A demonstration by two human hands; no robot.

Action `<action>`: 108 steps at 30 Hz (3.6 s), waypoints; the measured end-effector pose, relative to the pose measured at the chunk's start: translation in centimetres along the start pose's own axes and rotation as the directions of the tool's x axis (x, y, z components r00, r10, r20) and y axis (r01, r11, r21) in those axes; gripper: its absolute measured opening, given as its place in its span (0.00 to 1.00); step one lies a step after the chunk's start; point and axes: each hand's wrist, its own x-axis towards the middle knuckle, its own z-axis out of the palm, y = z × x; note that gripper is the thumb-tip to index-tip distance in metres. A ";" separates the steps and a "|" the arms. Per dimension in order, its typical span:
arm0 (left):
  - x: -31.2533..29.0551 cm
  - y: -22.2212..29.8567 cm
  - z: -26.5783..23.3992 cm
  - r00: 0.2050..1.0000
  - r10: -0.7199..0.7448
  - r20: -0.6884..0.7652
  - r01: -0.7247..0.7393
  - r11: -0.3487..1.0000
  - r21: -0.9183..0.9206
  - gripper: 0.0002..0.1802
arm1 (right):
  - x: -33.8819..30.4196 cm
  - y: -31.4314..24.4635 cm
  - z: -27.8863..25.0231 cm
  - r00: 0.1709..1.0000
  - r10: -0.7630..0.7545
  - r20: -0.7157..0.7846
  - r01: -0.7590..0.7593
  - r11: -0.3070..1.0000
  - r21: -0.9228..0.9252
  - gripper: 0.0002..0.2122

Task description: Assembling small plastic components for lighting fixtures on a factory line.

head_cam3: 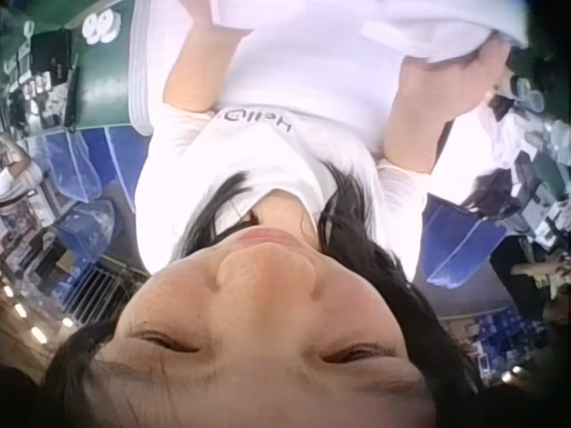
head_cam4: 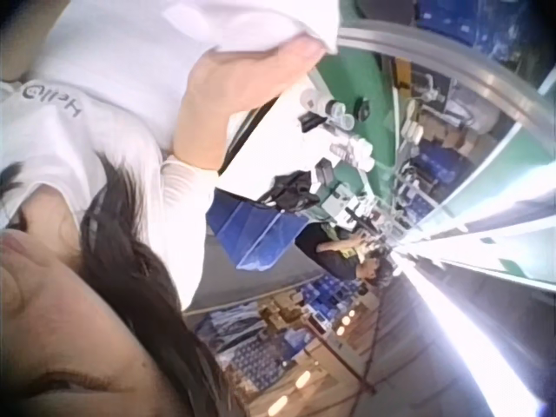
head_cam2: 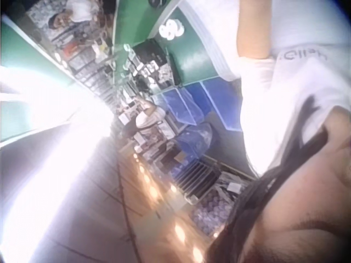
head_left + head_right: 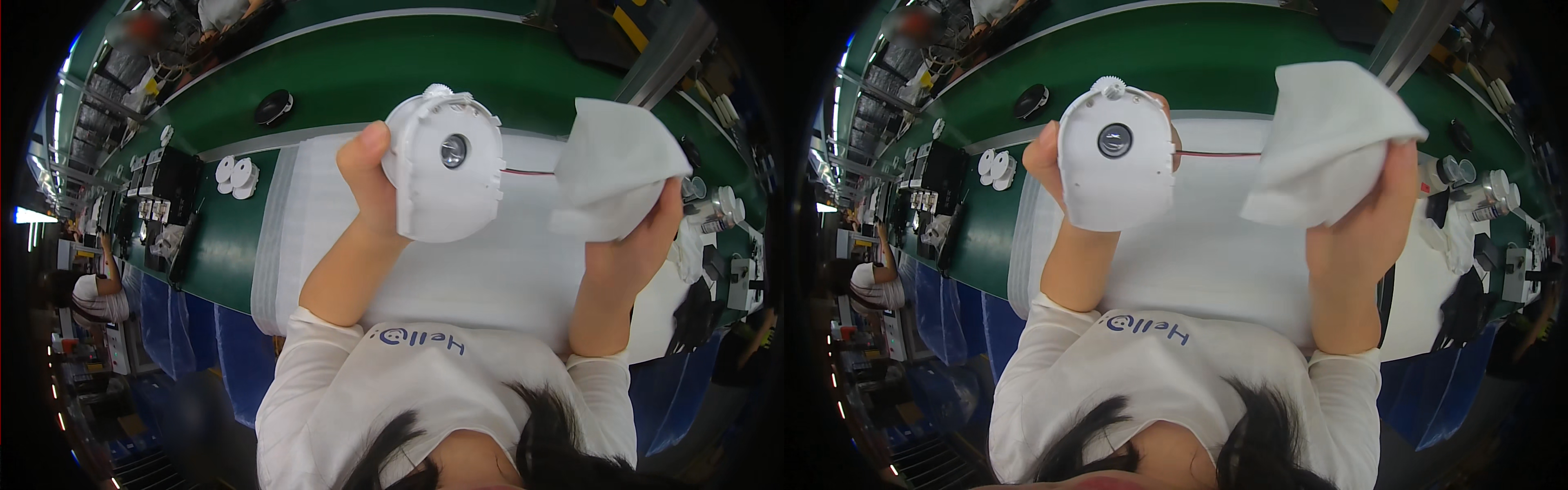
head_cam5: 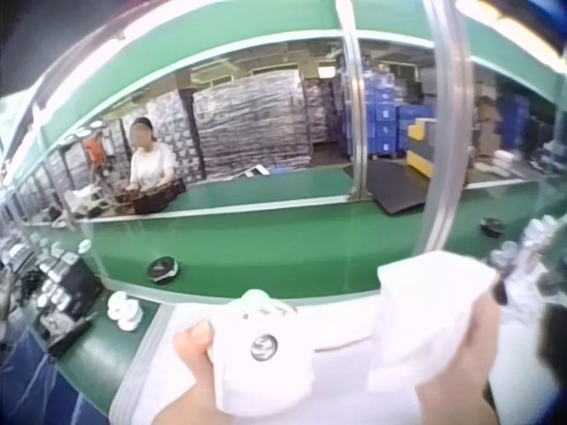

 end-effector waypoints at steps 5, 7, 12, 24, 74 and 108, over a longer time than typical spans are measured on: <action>-0.1 -0.5 1.5 0.995 -0.028 -0.100 0.061 0.940 0.335 0.39 | -1.3 1.9 -0.4 0.880 -0.267 0.392 0.441 0.766 -0.468 0.14; -0.3 -1.3 1.6 0.992 -0.021 -0.125 0.064 0.935 0.349 0.40 | -1.4 2.1 -0.1 0.737 -0.239 0.633 0.653 0.497 -0.572 0.14; -0.1 -1.6 1.6 0.993 -0.014 -0.116 0.061 0.907 0.416 0.41 | -1.0 2.8 0.9 0.567 -0.196 0.800 0.814 -0.013 -0.580 0.16; 0.1 -2.6 0.2 0.971 0.215 -0.110 -0.105 0.786 0.610 0.45 | -0.5 2.4 1.1 0.625 -0.088 0.776 0.780 0.038 -0.624 0.15; -0.1 1.7 2.4 0.922 -0.338 -0.190 0.356 0.932 0.069 0.47 | 3.6 -1.7 -3.6 0.926 0.214 0.311 -0.282 0.939 0.195 0.09; -1.1 -1.0 0.6 0.992 -0.037 -0.118 0.085 0.899 0.429 0.42 | -2.0 2.1 0.9 0.641 0.042 0.766 0.758 0.123 -0.641 0.05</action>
